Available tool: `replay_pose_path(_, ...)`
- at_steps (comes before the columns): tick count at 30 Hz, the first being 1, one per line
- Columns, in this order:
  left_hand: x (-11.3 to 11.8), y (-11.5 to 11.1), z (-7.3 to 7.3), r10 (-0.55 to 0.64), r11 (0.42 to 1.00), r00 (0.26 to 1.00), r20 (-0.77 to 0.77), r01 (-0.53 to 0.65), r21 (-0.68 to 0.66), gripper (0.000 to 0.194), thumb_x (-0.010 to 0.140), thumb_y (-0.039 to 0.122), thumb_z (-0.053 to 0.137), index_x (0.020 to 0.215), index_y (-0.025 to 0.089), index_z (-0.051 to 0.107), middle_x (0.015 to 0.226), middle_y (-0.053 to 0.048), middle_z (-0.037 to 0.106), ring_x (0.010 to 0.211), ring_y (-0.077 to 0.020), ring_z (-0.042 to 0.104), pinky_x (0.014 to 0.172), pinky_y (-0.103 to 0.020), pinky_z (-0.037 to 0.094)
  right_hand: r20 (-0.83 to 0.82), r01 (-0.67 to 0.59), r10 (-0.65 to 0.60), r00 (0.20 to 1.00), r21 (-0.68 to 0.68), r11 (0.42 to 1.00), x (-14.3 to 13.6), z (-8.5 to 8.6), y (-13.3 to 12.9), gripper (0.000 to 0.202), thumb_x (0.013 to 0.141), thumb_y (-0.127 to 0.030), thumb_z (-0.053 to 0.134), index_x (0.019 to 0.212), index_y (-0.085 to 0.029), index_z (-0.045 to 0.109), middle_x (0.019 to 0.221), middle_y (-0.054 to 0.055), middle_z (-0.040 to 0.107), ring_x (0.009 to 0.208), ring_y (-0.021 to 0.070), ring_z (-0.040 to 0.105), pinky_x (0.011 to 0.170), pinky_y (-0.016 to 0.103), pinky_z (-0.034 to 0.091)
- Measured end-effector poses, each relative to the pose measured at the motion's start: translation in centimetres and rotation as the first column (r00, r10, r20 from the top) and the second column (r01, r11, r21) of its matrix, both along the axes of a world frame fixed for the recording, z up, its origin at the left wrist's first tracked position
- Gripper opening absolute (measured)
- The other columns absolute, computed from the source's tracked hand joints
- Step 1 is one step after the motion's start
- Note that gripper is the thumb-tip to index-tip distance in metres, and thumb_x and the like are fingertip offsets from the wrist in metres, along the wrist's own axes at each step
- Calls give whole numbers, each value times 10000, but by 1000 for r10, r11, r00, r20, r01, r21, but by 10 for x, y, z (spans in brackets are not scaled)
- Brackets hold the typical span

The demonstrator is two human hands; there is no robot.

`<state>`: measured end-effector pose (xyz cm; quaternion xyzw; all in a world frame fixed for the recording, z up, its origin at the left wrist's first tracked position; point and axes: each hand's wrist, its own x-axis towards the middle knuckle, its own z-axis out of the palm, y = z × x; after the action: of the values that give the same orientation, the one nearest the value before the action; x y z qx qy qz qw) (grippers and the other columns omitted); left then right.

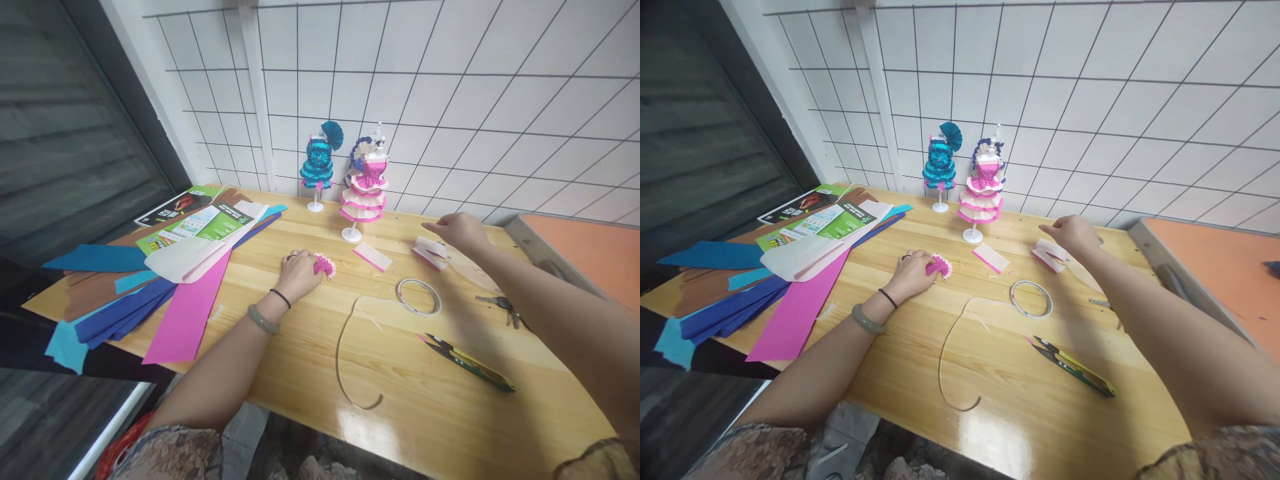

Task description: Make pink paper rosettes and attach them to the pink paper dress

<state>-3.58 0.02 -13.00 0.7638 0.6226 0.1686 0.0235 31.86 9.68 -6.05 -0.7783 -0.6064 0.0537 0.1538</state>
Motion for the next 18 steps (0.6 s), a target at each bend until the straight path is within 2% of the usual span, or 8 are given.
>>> replay_pose_path(3,0,1,0,24,1000,1000,7,-23,-10,172,733,330,511,805,233,633,962,-53,596,967,-235,489,791,-355,371,14,-16,16,1000,53,998,6,-2,6,300,660,-381,614,883,-182,580,884,94,657,794,225,562,618,308,389)
replay_pose_path(5,0,1,1,34,999,999,25,-34,-7,152,739,304,507,792,235,632,952,-48,599,956,-226,494,789,-346,374,-1,-35,35,999,75,997,9,-4,10,364,665,-292,606,1004,-186,528,985,82,645,839,194,569,641,275,405)
replay_pose_path(7,0,1,2,37,999,998,52,-38,12,142,744,288,509,799,238,630,946,-40,603,956,-216,493,798,-338,374,-27,-56,58,998,73,996,11,-6,12,375,684,-261,585,1044,-189,507,1042,78,633,844,168,580,636,246,417)
replay_pose_path(9,1,1,3,30,998,996,84,-34,47,148,748,282,515,835,245,629,955,-33,604,971,-207,488,824,-334,368,-56,-78,80,995,46,996,13,-8,11,322,712,-281,566,1018,-188,525,986,72,656,782,150,598,605,231,423)
replay_pose_path(13,3,-1,7,-5,989,991,136,-15,146,164,767,276,510,881,254,625,982,-30,599,1007,-207,471,865,-345,351,-77,-97,96,992,-9,995,12,-7,7,248,760,-355,521,917,-172,577,736,62,679,618,148,586,535,242,405)
replay_pose_path(18,4,-2,11,-22,981,986,163,-10,194,156,773,261,514,883,247,624,994,-31,595,1007,-207,465,870,-353,350,-40,-150,150,988,4,989,5,-10,6,283,691,-206,588,973,-178,587,906,72,654,705,153,565,573,246,386)
